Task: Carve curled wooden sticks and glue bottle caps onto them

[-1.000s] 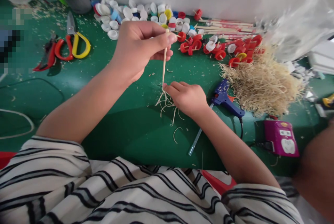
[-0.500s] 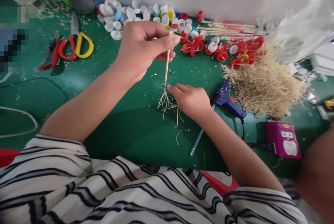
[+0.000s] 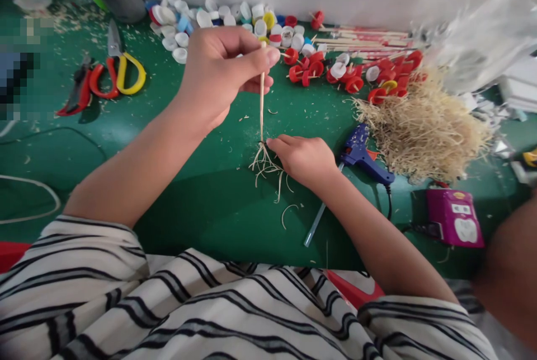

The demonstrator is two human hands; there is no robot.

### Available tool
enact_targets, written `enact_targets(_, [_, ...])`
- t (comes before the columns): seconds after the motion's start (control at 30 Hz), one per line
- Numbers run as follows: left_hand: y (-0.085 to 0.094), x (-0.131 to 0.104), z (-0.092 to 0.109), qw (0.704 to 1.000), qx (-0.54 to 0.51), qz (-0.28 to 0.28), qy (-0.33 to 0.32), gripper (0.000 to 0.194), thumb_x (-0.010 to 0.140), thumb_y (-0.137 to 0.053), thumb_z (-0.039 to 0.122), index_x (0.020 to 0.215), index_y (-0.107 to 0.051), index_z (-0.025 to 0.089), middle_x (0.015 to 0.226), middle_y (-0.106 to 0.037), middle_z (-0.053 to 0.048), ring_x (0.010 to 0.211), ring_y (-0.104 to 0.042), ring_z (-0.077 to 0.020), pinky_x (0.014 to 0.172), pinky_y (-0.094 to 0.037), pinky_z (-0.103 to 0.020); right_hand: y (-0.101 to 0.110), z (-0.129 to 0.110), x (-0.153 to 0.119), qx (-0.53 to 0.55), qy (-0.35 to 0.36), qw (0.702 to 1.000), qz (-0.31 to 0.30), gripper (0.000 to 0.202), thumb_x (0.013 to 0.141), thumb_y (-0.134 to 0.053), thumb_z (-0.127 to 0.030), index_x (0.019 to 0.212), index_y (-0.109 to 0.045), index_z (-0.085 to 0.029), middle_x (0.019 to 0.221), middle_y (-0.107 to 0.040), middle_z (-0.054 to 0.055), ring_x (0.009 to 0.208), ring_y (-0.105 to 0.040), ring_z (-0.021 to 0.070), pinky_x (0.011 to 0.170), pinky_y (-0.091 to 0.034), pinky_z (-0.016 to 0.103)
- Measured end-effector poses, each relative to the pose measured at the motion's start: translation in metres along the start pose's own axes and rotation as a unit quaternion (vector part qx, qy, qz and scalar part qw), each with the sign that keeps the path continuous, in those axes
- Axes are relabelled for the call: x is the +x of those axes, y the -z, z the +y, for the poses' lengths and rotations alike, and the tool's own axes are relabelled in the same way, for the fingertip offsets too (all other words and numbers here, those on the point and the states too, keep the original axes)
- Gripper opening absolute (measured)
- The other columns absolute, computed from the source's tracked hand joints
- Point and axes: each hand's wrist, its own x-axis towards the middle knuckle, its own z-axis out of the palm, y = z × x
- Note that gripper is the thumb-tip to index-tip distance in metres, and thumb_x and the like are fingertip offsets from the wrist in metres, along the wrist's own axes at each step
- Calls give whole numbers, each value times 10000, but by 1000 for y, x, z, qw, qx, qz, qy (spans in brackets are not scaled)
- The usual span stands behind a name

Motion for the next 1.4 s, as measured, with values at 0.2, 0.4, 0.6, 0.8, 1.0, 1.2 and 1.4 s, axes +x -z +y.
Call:
enact_targets(0.2, [1,-1,0,1000,23,-17,0,335,921,-889,453,674,-733,289,712,-725,-6,669,-698,-168,711,-675,-390,-1,2,-1,-11,-2,999,30,359,1123,-490,-259,1259,-822,-238,1037,-862,34,755,-678,153,577,-250,340])
enact_targets(0.4, [3,4,-8,999,21,17,22,339,937,-837,296,625,-708,271,740,-724,-7,748,-753,-187,750,-693,-377,1,1,3,8,-15,1000,15,370,1105,-483,-248,1279,-809,-241,1065,-861,35,743,-667,155,565,-240,342])
enact_targets(0.6, [0,2,-1,999,1,13,39,322,987,-796,244,666,-774,235,739,-722,-10,716,-742,-149,697,-672,-302,1,-2,1,-15,8,1000,-13,372,1126,-465,-280,1206,-826,-239,979,-847,46,757,-675,169,560,-202,344])
enact_targets(0.8, [4,6,-2,999,26,12,39,275,1034,-756,226,765,-814,226,781,-760,-18,745,-771,-148,736,-684,-283,3,1,7,-8,-15,1000,25,366,1097,-488,-207,1257,-816,-243,1045,-854,39,791,-681,165,570,-229,348])
enact_targets(1.0, [0,2,-11,996,79,-2,34,235,1023,-778,246,798,-801,180,944,-832,-44,767,-783,-120,755,-684,-250,7,2,8,-23,-11,998,-57,417,1090,-459,-193,1335,-796,-217,1061,-847,67,828,-702,198,569,-206,365])
enact_targets(1.2, [-3,-5,-8,992,119,-45,-1,228,1048,-765,287,861,-808,165,1022,-829,-54,784,-783,-111,764,-703,-262,14,0,9,-28,-36,995,-84,414,1129,-423,-254,1292,-804,-237,1074,-843,42,824,-707,188,555,-187,350])
enact_targets(1.4, [-2,-3,-6,985,152,-75,-25,299,1080,-703,251,796,-759,174,1055,-836,-46,801,-789,-112,796,-717,-289,13,12,1,-11,-50,999,-16,438,1155,-422,-356,1242,-838,-251,1054,-861,45,765,-692,189,571,-212,353])
